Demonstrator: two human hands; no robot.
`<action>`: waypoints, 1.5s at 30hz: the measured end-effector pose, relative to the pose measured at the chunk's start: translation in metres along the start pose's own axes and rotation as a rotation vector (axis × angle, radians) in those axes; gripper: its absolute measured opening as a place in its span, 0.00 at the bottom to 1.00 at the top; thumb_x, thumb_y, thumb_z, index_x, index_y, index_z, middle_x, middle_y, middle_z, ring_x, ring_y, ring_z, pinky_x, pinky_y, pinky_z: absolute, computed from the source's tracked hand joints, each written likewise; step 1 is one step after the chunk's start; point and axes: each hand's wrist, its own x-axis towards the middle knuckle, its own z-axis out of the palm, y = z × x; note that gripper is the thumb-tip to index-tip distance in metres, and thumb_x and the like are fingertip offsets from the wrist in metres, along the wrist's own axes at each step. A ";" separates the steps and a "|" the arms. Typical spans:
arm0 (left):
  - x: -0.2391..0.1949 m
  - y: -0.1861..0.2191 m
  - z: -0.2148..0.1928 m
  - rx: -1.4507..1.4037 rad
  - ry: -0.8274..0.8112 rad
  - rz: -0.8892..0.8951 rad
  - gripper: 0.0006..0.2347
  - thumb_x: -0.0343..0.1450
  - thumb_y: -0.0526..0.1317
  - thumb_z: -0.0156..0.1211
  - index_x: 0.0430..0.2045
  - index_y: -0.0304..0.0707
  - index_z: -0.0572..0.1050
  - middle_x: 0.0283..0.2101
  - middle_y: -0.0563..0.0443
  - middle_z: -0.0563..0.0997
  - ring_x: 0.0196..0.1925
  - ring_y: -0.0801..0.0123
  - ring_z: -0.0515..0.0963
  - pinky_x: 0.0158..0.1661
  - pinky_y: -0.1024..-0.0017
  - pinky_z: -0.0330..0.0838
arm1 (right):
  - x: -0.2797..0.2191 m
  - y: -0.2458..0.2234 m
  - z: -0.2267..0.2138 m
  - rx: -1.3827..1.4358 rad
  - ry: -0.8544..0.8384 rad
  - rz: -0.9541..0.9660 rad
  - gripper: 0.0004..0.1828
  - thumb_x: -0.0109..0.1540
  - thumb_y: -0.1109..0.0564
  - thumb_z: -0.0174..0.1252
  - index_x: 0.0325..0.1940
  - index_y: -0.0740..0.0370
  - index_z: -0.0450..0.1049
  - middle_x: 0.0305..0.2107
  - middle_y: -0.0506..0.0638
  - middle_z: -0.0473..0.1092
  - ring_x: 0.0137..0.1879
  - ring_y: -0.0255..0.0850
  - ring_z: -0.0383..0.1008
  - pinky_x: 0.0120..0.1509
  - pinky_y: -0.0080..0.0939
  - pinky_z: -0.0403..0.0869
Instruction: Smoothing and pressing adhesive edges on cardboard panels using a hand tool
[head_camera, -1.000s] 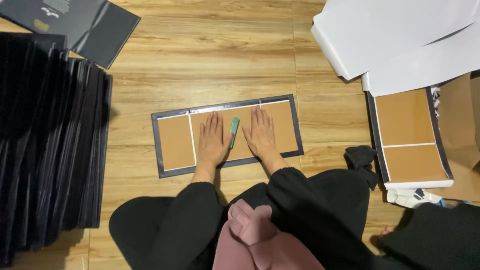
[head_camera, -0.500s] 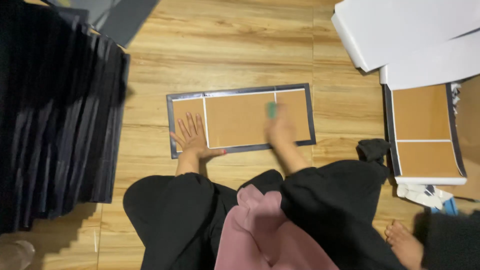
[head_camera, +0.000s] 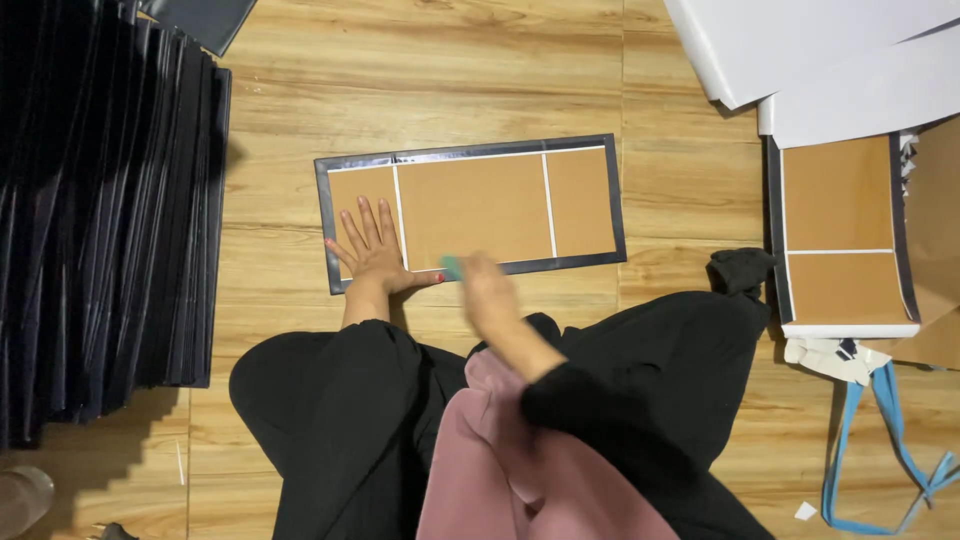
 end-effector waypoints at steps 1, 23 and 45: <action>0.000 0.000 -0.001 0.003 -0.003 0.000 0.60 0.43 0.66 0.65 0.60 0.51 0.25 0.63 0.51 0.17 0.63 0.50 0.14 0.55 0.38 0.18 | -0.004 0.012 -0.018 0.002 -0.002 0.003 0.13 0.53 0.67 0.48 0.41 0.63 0.68 0.31 0.53 0.66 0.41 0.47 0.70 0.44 0.41 0.70; 0.018 -0.011 0.012 0.011 -0.031 0.022 0.60 0.44 0.62 0.68 0.60 0.50 0.23 0.63 0.49 0.16 0.62 0.47 0.13 0.53 0.34 0.17 | -0.021 0.130 -0.017 -0.038 0.050 0.435 0.16 0.50 0.61 0.53 0.42 0.60 0.68 0.31 0.58 0.67 0.37 0.57 0.72 0.41 0.55 0.70; 0.015 -0.002 -0.002 0.054 -0.104 -0.016 0.61 0.45 0.61 0.69 0.60 0.48 0.22 0.63 0.47 0.15 0.61 0.46 0.12 0.52 0.34 0.16 | -0.027 0.175 -0.046 -0.038 -0.030 0.458 0.16 0.49 0.51 0.62 0.38 0.51 0.70 0.29 0.46 0.65 0.40 0.46 0.71 0.42 0.47 0.70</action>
